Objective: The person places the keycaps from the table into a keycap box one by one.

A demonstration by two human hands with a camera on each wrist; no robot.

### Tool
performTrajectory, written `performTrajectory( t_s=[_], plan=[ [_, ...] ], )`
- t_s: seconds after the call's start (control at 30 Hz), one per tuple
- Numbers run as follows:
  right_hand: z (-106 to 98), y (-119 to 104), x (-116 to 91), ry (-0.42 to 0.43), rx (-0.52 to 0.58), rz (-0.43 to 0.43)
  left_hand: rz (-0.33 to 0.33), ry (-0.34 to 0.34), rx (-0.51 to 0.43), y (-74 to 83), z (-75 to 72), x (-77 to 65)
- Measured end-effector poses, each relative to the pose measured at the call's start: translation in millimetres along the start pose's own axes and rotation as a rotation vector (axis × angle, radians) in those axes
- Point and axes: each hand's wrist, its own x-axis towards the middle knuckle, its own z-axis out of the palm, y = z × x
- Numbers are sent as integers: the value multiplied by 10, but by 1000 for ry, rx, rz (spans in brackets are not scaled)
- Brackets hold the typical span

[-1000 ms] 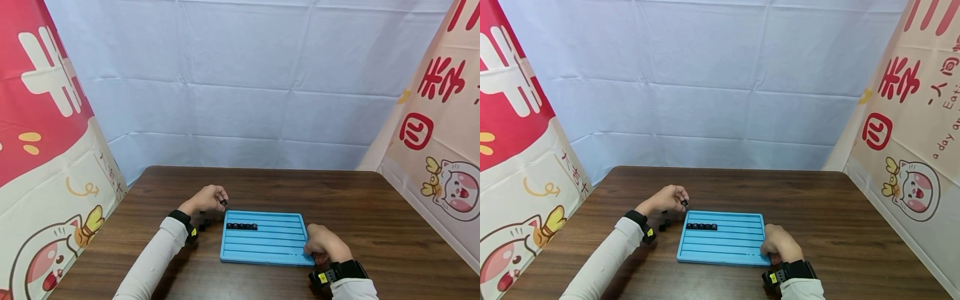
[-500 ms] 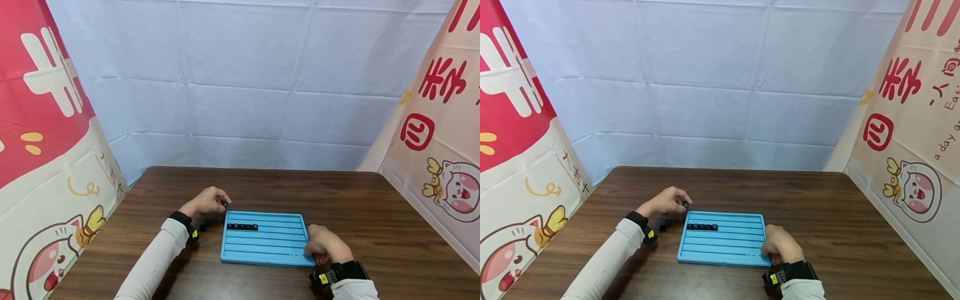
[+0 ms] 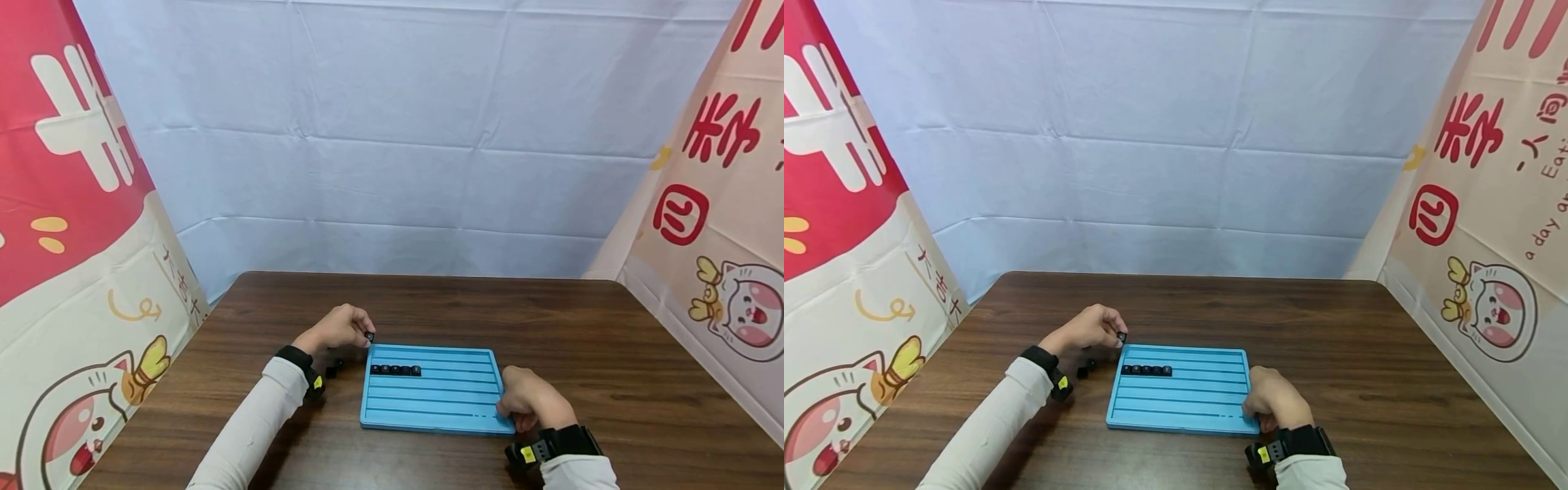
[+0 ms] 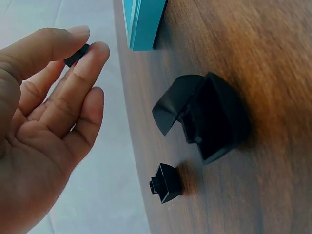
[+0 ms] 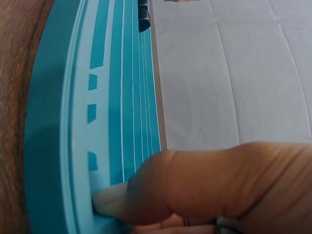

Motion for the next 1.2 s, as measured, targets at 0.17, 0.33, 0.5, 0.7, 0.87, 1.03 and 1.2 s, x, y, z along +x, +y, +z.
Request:
performTrajectory(
  t_s=[0.17,0.33,0.5,0.7,0.87,1.03,1.2],
  plan=[
    [-3,2,-6,4,0,-5,23,11,16,-11,11,2],
    [-1,8,-3,7,-1,-13,32,20,49,-35,15,8],
    [-4,8,19,-14,7,9,30,29,63,-40,9,12],
    [-4,5,32,-21,10,20,40,20,80,1,22,17],
    [-8,8,31,-21,10,16,77,14,125,23,80,43],
    [-13,8,30,-18,3,12,58,19,134,37,153,68],
    [-11,7,37,-23,8,16,70,24,143,77,214,88]
  ],
)
